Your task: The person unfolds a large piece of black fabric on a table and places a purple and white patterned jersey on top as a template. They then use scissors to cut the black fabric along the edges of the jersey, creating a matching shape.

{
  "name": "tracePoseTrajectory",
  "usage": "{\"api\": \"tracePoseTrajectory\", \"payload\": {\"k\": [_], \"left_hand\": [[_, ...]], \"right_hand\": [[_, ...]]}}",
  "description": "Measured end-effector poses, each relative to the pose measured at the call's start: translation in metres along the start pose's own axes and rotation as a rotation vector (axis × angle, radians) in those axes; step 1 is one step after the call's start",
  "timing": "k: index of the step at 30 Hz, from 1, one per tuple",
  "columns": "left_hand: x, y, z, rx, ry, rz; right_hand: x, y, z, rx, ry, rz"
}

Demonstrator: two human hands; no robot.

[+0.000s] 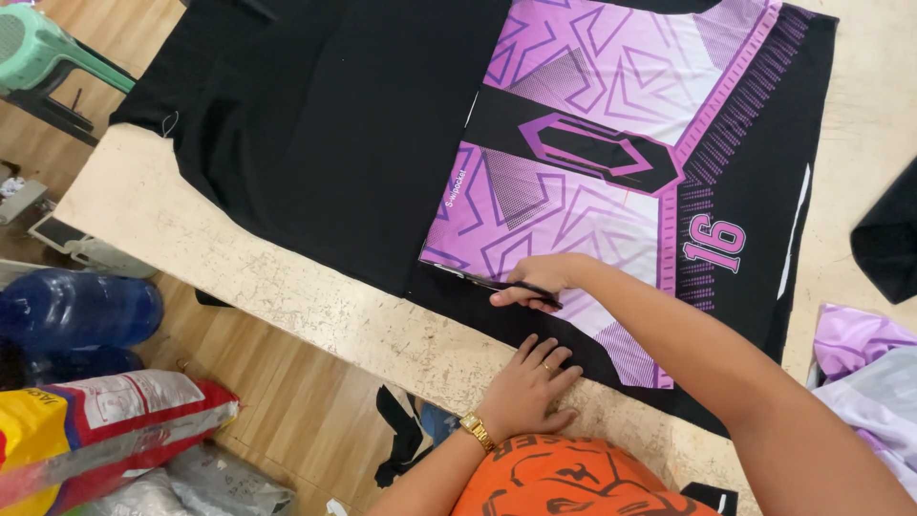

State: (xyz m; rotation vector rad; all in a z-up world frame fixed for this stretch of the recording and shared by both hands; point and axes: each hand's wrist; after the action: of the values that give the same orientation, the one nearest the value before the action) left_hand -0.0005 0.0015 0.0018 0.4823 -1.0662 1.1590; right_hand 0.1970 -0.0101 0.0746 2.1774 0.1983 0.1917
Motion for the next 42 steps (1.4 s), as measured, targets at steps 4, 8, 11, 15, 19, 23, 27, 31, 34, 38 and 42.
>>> {"api": "tracePoseTrajectory", "payload": {"k": [4, 8, 11, 15, 19, 23, 27, 31, 34, 38, 42], "left_hand": [[0.003, -0.001, 0.000, -0.014, 0.006, 0.022], [-0.001, 0.002, 0.001, -0.020, -0.012, 0.026], [-0.004, 0.002, 0.000, -0.043, -0.010, 0.032], [0.002, 0.002, 0.000, -0.125, 0.063, 0.119], [0.016, 0.011, -0.006, -0.125, 0.222, 0.161], [0.020, 0.033, -0.037, 0.217, -0.078, 0.236], [0.029, 0.065, -0.058, 0.374, -0.167, 0.153], [0.060, 0.101, -0.057, 0.245, -0.223, 0.065], [0.084, 0.124, -0.063, 0.265, -0.220, -0.048], [0.125, 0.114, -0.074, 0.928, -0.105, -0.628], [0.124, 0.077, -0.101, 0.510, -0.043, -0.134]], "right_hand": [[0.002, -0.007, -0.004, 0.059, 0.077, 0.013], [-0.004, 0.004, -0.016, 0.037, 0.228, 0.070], [-0.007, 0.008, -0.021, 0.029, 0.320, 0.107], [-0.014, 0.006, -0.026, 0.004, 0.438, 0.164], [-0.032, 0.024, -0.028, -0.110, 0.561, 0.221], [-0.048, 0.023, 0.019, -0.041, 0.362, 0.214], [-0.077, 0.049, 0.056, -0.055, 0.343, 0.390], [-0.111, 0.080, 0.086, -0.144, 0.137, 0.563], [-0.143, 0.101, 0.095, -0.333, -0.087, 0.766], [-0.195, 0.105, 0.117, -0.397, -0.441, 0.976], [-0.240, 0.099, 0.113, -0.292, -0.871, 1.126]]}}
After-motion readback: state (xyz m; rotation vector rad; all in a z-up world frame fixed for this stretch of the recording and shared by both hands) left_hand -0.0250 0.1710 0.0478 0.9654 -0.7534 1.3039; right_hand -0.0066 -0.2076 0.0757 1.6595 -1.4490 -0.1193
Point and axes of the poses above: each hand's wrist, its own y-axis away from the middle knuckle, its own x-axis out of the back of the hand, z = x × y, and after that the axes turned 5 degrees about -z, right-handed
